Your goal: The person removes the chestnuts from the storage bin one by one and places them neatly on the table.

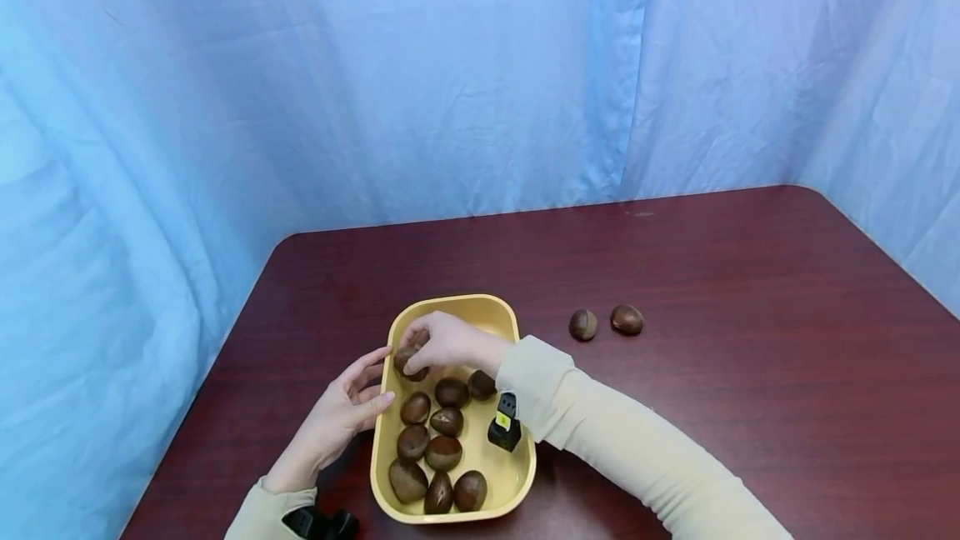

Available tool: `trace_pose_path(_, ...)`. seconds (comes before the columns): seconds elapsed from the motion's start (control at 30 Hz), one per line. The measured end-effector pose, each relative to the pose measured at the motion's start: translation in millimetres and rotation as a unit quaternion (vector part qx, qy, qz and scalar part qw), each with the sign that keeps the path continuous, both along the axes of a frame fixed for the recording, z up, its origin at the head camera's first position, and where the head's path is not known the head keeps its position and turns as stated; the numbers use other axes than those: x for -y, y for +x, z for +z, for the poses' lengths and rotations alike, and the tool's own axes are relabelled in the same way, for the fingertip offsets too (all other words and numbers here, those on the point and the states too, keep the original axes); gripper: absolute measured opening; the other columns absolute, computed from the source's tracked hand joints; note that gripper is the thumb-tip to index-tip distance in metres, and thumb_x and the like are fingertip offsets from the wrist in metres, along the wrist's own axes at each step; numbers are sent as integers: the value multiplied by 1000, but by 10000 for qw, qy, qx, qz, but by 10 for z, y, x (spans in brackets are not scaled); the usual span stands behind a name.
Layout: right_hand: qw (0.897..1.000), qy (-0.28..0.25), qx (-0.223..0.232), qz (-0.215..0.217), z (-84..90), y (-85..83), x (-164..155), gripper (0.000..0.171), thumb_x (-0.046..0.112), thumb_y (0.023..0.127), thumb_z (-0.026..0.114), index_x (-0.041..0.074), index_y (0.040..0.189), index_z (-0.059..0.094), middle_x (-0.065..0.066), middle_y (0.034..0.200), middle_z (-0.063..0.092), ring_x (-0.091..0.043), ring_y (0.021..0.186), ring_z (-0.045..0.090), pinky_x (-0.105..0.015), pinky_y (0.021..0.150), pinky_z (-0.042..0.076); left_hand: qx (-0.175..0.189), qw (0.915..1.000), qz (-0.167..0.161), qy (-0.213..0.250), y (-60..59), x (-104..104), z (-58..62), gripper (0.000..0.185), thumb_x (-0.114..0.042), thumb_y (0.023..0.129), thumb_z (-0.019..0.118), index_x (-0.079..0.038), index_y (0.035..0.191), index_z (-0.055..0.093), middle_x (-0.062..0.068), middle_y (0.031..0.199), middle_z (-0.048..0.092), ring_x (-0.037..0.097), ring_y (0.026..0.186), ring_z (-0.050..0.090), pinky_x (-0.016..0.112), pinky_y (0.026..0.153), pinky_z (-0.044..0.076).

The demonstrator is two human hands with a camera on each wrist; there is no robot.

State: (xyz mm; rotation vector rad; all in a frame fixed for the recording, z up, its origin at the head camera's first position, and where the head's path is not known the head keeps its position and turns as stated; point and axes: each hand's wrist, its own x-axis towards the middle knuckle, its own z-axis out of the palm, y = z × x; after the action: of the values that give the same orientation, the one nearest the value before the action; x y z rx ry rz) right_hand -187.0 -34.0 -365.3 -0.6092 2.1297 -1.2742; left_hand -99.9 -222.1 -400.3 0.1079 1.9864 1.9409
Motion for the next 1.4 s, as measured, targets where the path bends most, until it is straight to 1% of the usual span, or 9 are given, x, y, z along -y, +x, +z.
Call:
trace_pose_path(0.13,9999,-27,-91,64,76,-21,-33,20,7,80,71,10,99,67,-2,93,63,-11,72,59,-30,66,55,-6,10000,28,13,-5,-4,-7,70,-7,93,58,-3,150,16,26,142,28,8,99,62,28,77,55)
trace_pose_path(0.33,9998,-189,-17,104,211,-79,-98,22,7,82,70,9,104,66,-6,99,63,-13,81,62,-38,78,56,-44,10000,57,51,-8,-7,-11,70,-7,93,59,-3,149,17,26,142,28,9,100,62,29,77,55)
trace_pose_path(0.43,9999,-120,-70,96,291,-102,-127,24,7,82,70,8,105,66,-7,100,63,-14,81,63,-35,77,56,-71,10000,46,45,-3,-4,-12,70,-7,93,58,-2,149,17,27,142,28,8,100,62,30,77,55)
trace_pose_path(0.57,9995,-24,-295,107,408,-143,-178,24,9,81,69,10,105,66,-7,97,64,-13,81,63,-28,73,55,-84,9999,43,55,1,0,-12,69,-6,93,58,-1,149,18,27,142,28,8,100,62,30,77,55)
trace_pose_path(0.8,9984,-77,-549,119,537,-234,-357,22,8,82,69,8,104,67,-7,93,66,-14,83,62,-27,72,55,-72,9999,95,75,7,9,-12,68,-4,92,58,-3,149,20,23,139,33,9,100,62,30,76,55)
trace_pose_path(0.9,9986,-101,-512,-10,566,-274,-465,23,9,82,69,8,105,67,-7,93,66,-14,86,62,-27,73,54,-86,9999,119,78,11,13,-8,69,-4,92,59,-2,149,20,21,137,35,10,100,62,30,76,56)
trace_pose_path(1.07,9988,-92,-398,-259,573,-337,-660,27,9,81,70,7,108,65,-7,95,66,-15,88,60,-28,75,54,-61,9998,153,91,17,8,-1,69,-4,92,59,-2,148,20,22,138,34,10,100,62,30,76,56)
trace_pose_path(1.23,9984,44,-311,-480,522,-373,-888,28,9,82,70,7,109,64,-6,96,65,-16,90,59,-30,75,54,-31,9998,174,88,22,2,2,69,-4,92,59,-2,149,20,22,138,33,10,100,62,30,76,55)
trace_pose_path(1.4,9973,124,-254,-673,418,-406,-1164,30,8,82,69,5,111,63,-9,107,62,-21,101,57,-35,80,55,-34,9998,157,85,21,-1,-2,69,-4,92,59,-3,149,20,21,138,34,10,101,62,30,76,55)
